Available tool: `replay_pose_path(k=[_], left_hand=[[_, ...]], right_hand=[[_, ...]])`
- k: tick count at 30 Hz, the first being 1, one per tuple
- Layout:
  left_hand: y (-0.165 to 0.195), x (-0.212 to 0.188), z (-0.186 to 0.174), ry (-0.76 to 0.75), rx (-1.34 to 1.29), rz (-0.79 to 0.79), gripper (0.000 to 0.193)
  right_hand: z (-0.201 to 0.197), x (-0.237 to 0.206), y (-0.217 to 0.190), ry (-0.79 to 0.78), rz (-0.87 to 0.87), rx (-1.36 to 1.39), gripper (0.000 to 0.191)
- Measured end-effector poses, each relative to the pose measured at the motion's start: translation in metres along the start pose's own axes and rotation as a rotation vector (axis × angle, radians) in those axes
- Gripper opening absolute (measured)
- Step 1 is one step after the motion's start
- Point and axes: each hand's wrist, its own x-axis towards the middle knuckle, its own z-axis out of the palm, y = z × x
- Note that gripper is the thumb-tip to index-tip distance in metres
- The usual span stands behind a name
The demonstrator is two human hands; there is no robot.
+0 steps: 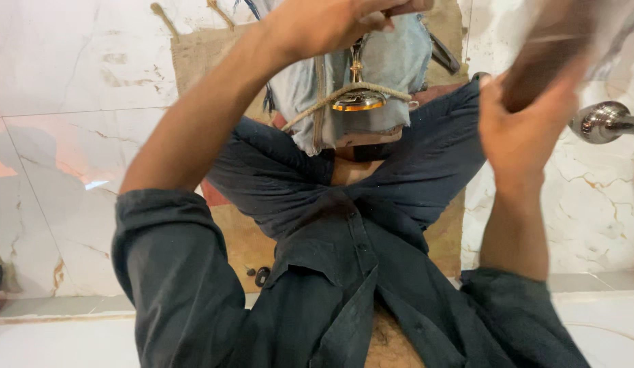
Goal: The person sits cross-legged and repeatedly hammers a small metal object clamped in a makeshift vise. They rotate the object between strikes to work different sides.
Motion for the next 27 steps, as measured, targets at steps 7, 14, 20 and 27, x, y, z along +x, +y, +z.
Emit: replay_pose_path(k=[7,14,20,27], left_hand=[[0.026,0.028,-0.017,-0.231,0.068,-0.236,0.034],[0.014,0.033,-0.009,-0.258,0.124,-0.184,0.037],[0.001,0.04,-0.005,-0.304,0.012,-0.045,0.042],[0.015,0.023,-0.029,-0.202,-0.019,0.022,0.035]], right_hand=[[0.063,-0.061,0.003,0.07,0.169,0.076,0.082],[0.074,-0.078,0.012,0.061,0.461,0.557,0.098],[0.077,-0.063,0.007,0.42,0.49,0.987,0.108],[0.049,-0.033,0.017,0.165,0.113,0.471,0.099]])
